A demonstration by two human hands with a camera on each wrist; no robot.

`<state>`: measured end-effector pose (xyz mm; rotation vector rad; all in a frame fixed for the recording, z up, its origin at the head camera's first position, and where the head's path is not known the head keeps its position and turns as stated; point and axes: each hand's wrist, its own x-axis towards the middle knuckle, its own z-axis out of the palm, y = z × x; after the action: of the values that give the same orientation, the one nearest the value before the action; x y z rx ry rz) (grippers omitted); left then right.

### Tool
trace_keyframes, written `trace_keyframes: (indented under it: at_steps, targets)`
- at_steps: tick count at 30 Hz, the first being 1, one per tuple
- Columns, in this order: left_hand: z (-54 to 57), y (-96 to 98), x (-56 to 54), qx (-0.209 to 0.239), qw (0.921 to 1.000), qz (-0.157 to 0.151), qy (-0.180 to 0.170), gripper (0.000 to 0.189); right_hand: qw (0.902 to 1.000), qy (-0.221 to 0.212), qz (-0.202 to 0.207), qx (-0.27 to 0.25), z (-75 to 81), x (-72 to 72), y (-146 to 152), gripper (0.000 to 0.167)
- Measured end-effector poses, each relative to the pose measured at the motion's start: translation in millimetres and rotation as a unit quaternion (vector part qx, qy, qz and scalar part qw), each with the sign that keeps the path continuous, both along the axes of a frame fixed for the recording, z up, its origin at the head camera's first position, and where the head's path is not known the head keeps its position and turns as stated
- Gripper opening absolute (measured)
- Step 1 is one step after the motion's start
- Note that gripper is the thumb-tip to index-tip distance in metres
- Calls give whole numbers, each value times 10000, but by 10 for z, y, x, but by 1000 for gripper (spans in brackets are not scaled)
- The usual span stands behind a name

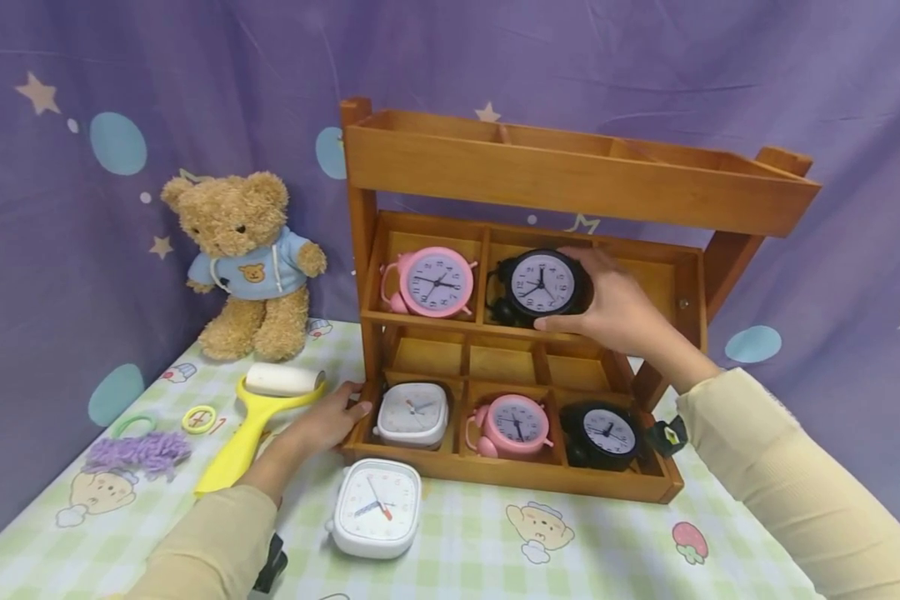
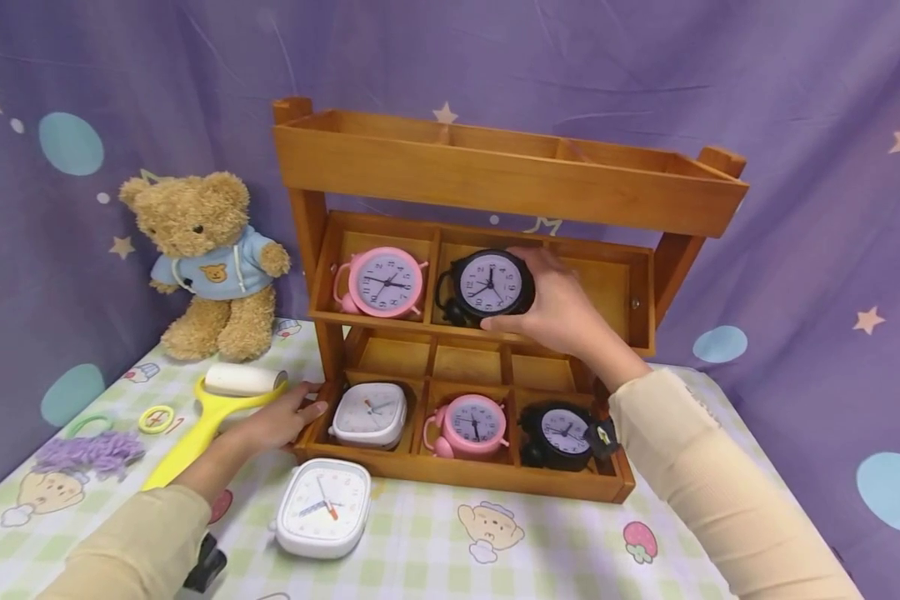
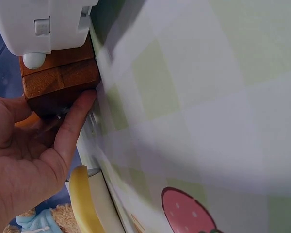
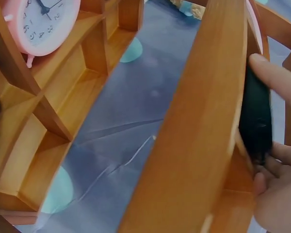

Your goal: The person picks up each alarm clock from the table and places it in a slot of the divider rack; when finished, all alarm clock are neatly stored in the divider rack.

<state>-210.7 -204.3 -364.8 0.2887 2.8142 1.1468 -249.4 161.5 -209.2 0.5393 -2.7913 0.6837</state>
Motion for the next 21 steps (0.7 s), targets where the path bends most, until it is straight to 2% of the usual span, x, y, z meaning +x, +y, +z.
trace_keyframes:
  at_steps: [6, 11, 14, 21]
  targets:
    - [-19, 1, -2, 63, 10000, -17, 42, 45, 9995, -232, 58, 197, 51, 19, -27, 98]
    - [-32, 16, 8, 74, 10000, -12, -4, 46, 9996, -203, 134, 105, 35, 44, 13, 90]
    - [-34, 13, 13, 50, 10000, -9, -38, 46, 9998, -19, 192, -49, 20, 84, 39, 82]
    - [-17, 6, 14, 97, 9999, -37, 60, 44, 9944, 802, 386, -561, -41, 214, 69, 62]
